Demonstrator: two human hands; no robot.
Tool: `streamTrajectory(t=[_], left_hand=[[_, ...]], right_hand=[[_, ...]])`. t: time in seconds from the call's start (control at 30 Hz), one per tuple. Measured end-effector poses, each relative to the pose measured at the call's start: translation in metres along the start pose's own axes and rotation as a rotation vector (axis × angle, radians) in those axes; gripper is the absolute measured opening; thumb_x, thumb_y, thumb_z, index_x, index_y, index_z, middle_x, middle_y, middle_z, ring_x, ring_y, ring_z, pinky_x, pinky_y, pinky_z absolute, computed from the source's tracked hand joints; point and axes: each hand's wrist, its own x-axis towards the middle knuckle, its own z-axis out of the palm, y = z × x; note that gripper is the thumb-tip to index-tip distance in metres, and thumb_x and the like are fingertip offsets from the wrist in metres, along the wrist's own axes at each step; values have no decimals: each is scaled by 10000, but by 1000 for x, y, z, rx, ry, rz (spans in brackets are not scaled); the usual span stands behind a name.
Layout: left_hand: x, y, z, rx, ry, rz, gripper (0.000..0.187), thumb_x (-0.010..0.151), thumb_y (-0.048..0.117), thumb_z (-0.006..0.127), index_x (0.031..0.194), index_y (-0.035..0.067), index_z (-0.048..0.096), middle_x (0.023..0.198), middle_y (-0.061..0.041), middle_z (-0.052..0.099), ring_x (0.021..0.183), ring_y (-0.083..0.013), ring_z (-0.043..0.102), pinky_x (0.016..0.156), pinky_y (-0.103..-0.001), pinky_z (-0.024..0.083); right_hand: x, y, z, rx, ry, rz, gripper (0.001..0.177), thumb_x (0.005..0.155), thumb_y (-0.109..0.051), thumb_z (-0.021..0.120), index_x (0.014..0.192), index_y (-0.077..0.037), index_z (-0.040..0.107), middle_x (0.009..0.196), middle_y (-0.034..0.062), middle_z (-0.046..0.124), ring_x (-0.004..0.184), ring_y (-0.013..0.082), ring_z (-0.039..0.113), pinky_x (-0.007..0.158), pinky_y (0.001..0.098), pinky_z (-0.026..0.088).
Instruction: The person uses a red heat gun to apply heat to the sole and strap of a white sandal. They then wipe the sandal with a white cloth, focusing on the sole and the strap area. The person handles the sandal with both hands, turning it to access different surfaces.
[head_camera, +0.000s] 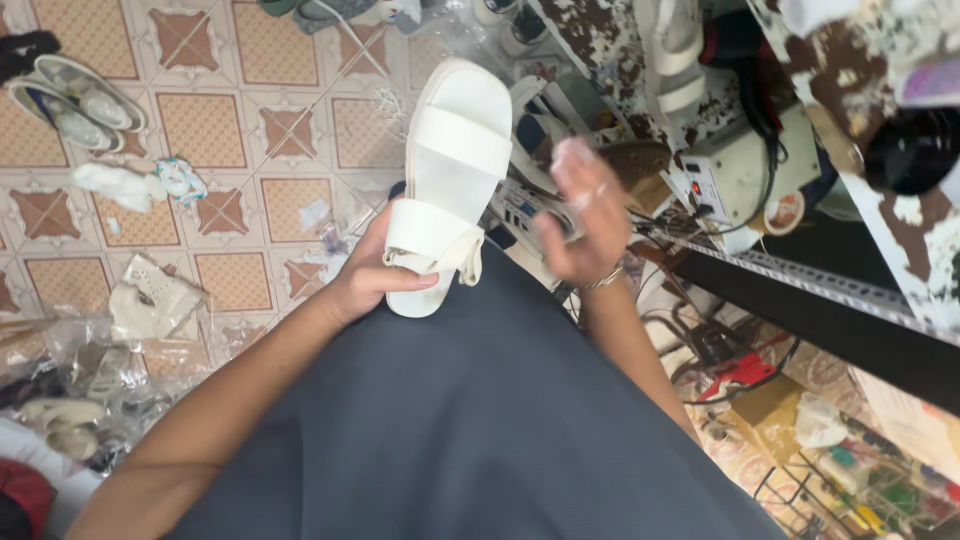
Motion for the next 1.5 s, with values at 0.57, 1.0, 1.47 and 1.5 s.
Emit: streamTrajectory(t=[0.57, 1.0, 1.47, 1.5], left_hand=[[45, -24, 35, -128, 22, 453, 571, 1031, 215, 528, 1541, 19, 364, 1489, -137, 515, 1364, -231, 505, 1218, -373, 368], [36, 3, 18, 131, -40, 516, 736, 1043, 284, 565, 1624, 16, 202, 1519, -169, 443, 1428, -250, 447, 1254, -375, 338], [41, -6, -2, 89, -100, 524, 766, 1089, 440, 574, 1609, 17, 204, 1544, -141, 429, 1409, -230, 426, 1235, -356, 323], [42, -2, -3, 78, -103, 524, 769, 1087, 443, 581, 1605, 14, 207, 1540, -140, 428, 1407, -229, 426, 1232, -356, 325]], right_hand=[[37, -135, 28, -257, -328, 223, 973, 866, -589, 776, 1411, 152, 460, 1466, 356, 455, 1422, 524, 418, 1217, 647, 229], [39, -140, 41, -352, -391, 329, 1080, 800, -706, 770, 1388, 142, 455, 1431, 338, 487, 1423, 519, 388, 1206, 657, 203], [48, -153, 67, -337, -284, 322, 1110, 782, -732, 758, 1395, 140, 450, 1422, 334, 479, 1388, 490, 438, 1209, 685, 151], [50, -154, 69, -317, -241, 295, 1132, 768, -729, 756, 1400, 151, 428, 1440, 345, 455, 1398, 502, 415, 1193, 691, 140]])
